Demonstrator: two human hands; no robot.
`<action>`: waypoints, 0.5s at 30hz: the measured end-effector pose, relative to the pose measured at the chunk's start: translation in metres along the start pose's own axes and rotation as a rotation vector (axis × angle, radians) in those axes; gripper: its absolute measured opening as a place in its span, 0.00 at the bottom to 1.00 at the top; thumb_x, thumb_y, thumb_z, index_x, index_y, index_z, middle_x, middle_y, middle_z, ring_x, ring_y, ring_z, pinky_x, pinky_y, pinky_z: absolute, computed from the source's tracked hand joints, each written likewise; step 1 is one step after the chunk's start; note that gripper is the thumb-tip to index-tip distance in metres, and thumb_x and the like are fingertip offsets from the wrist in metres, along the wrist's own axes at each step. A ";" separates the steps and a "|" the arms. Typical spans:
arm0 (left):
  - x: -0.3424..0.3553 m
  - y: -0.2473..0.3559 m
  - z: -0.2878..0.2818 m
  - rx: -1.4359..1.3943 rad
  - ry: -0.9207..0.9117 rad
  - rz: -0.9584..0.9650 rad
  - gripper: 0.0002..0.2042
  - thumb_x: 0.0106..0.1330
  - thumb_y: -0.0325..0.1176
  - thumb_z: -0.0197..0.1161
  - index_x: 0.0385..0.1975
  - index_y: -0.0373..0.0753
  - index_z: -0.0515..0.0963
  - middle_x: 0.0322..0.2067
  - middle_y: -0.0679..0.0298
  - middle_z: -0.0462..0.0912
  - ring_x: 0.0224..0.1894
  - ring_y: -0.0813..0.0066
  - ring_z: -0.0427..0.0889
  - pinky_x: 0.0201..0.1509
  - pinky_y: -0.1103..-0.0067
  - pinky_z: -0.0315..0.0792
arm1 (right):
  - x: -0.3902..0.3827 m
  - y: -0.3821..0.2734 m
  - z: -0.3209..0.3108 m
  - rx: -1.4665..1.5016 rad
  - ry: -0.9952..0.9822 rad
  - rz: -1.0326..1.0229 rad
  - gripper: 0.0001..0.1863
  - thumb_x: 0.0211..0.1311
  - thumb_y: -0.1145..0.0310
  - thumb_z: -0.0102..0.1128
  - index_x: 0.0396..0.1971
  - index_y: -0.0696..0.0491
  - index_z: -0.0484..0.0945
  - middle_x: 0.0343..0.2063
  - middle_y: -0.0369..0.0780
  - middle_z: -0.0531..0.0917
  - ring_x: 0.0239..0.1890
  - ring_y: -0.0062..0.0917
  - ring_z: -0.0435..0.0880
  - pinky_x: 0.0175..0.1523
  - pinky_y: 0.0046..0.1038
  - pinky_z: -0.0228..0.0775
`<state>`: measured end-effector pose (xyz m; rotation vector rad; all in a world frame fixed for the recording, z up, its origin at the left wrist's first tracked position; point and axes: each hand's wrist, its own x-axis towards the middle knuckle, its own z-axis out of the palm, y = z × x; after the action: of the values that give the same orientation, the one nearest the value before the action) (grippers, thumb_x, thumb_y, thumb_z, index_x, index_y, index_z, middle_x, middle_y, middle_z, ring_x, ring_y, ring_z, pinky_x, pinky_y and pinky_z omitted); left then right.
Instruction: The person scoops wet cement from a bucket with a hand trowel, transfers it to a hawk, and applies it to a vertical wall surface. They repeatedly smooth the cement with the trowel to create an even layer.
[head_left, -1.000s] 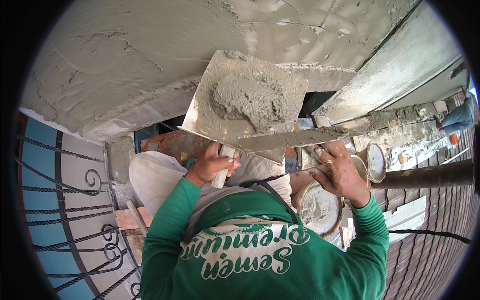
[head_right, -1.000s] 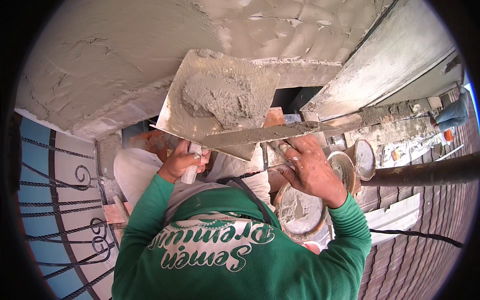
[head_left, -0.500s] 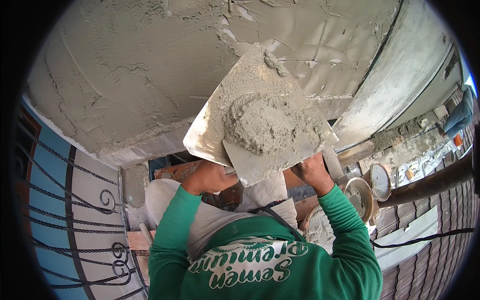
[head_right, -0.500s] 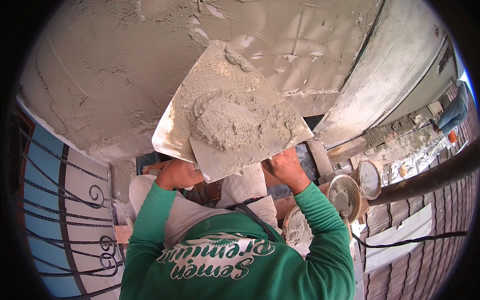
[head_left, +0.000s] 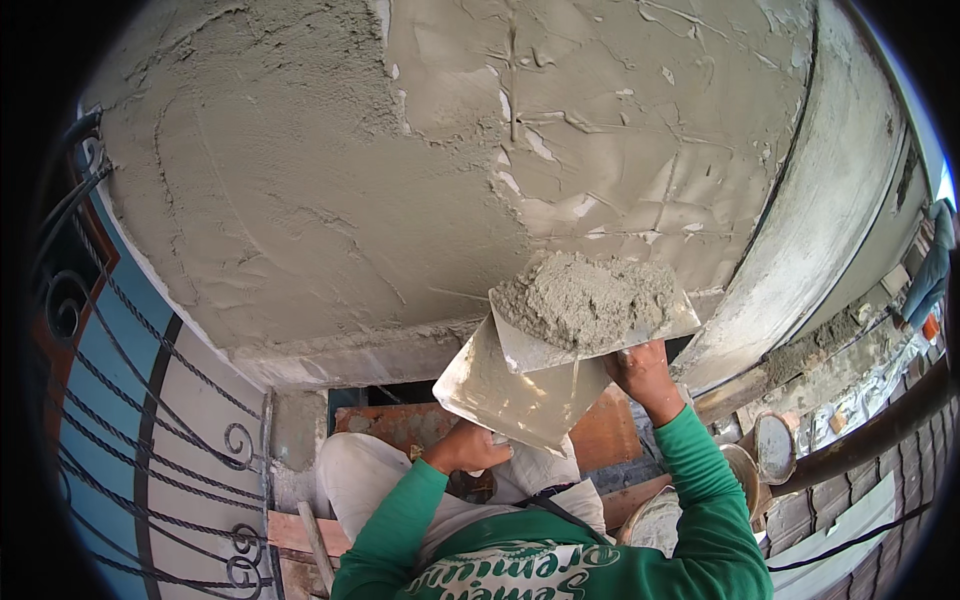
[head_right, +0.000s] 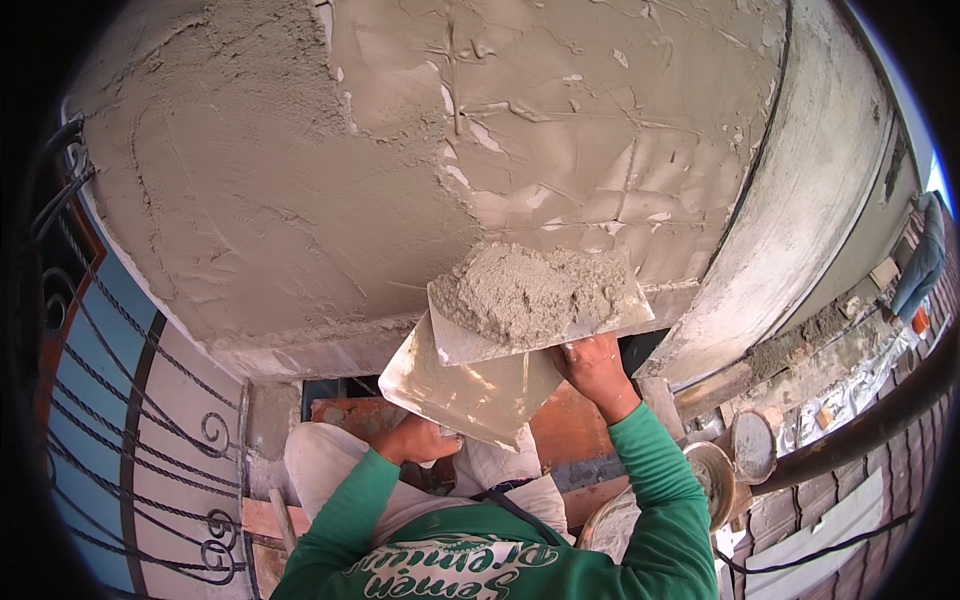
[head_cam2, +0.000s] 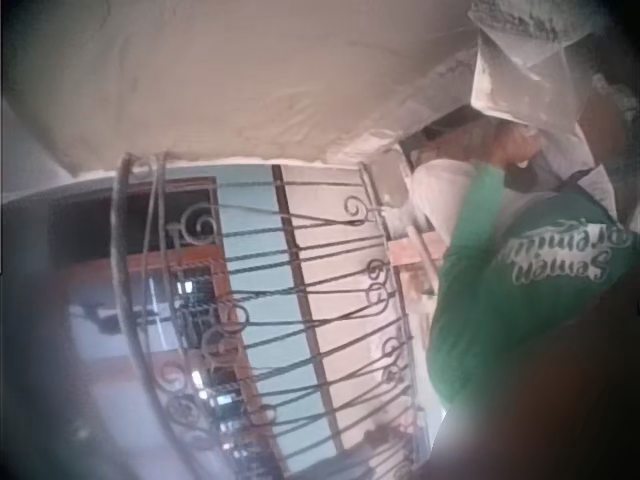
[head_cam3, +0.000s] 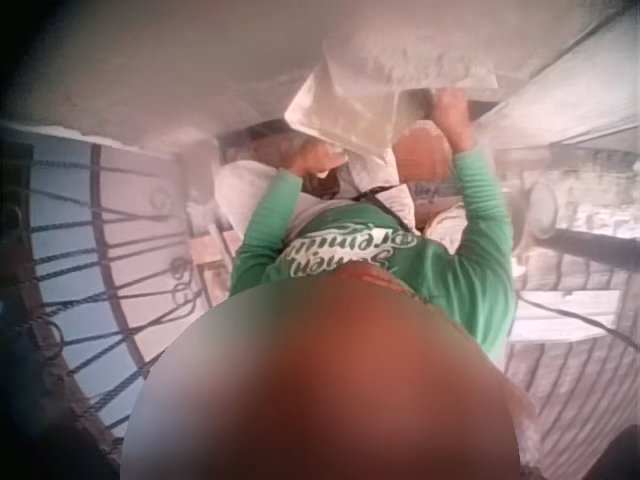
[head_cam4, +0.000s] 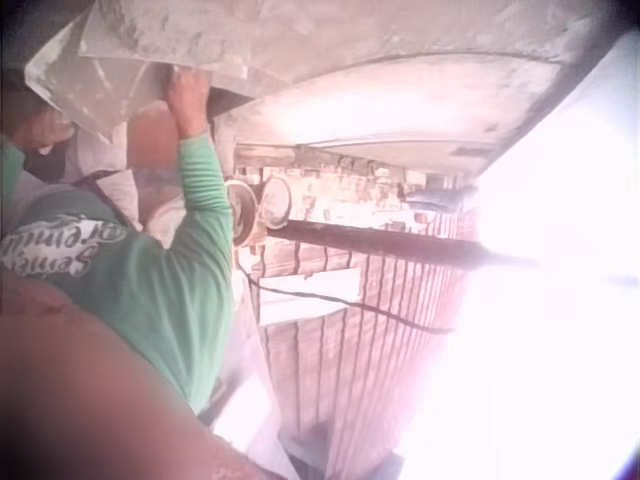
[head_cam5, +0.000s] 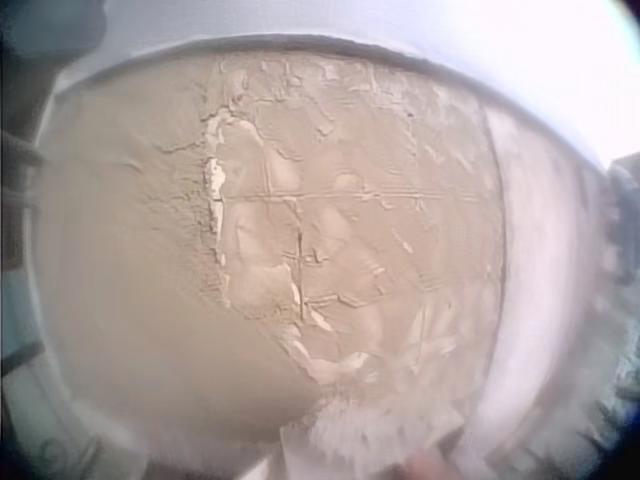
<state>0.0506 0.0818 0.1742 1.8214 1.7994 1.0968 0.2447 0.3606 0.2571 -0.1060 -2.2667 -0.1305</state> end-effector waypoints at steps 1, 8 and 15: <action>-0.005 -0.003 -0.004 -0.023 -0.013 -0.048 0.22 0.58 0.34 0.70 0.54 0.37 0.82 0.55 0.50 0.83 0.58 0.50 0.81 0.63 0.63 0.72 | 0.016 0.002 0.001 -0.012 0.005 0.000 0.23 0.55 0.71 0.73 0.53 0.52 0.82 0.51 0.47 0.84 0.57 0.50 0.81 0.64 0.51 0.70; -0.048 -0.020 -0.046 -0.110 0.057 -0.190 0.25 0.61 0.35 0.72 0.57 0.32 0.79 0.54 0.51 0.84 0.58 0.60 0.81 0.65 0.67 0.70 | 0.148 -0.013 0.017 -0.023 -0.030 0.008 0.17 0.57 0.67 0.72 0.46 0.52 0.83 0.45 0.47 0.84 0.50 0.46 0.83 0.54 0.48 0.71; -0.094 -0.045 -0.118 -0.190 0.280 -0.186 0.21 0.62 0.30 0.71 0.54 0.32 0.78 0.40 0.58 0.85 0.32 0.75 0.83 0.38 0.74 0.78 | 0.271 -0.067 0.031 -0.233 0.145 -0.267 0.22 0.56 0.66 0.67 0.52 0.52 0.76 0.42 0.44 0.79 0.46 0.41 0.80 0.53 0.43 0.69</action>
<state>-0.0557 -0.0333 0.1913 1.4183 1.8955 1.4495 0.0390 0.3075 0.4402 0.0821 -2.1041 -0.5277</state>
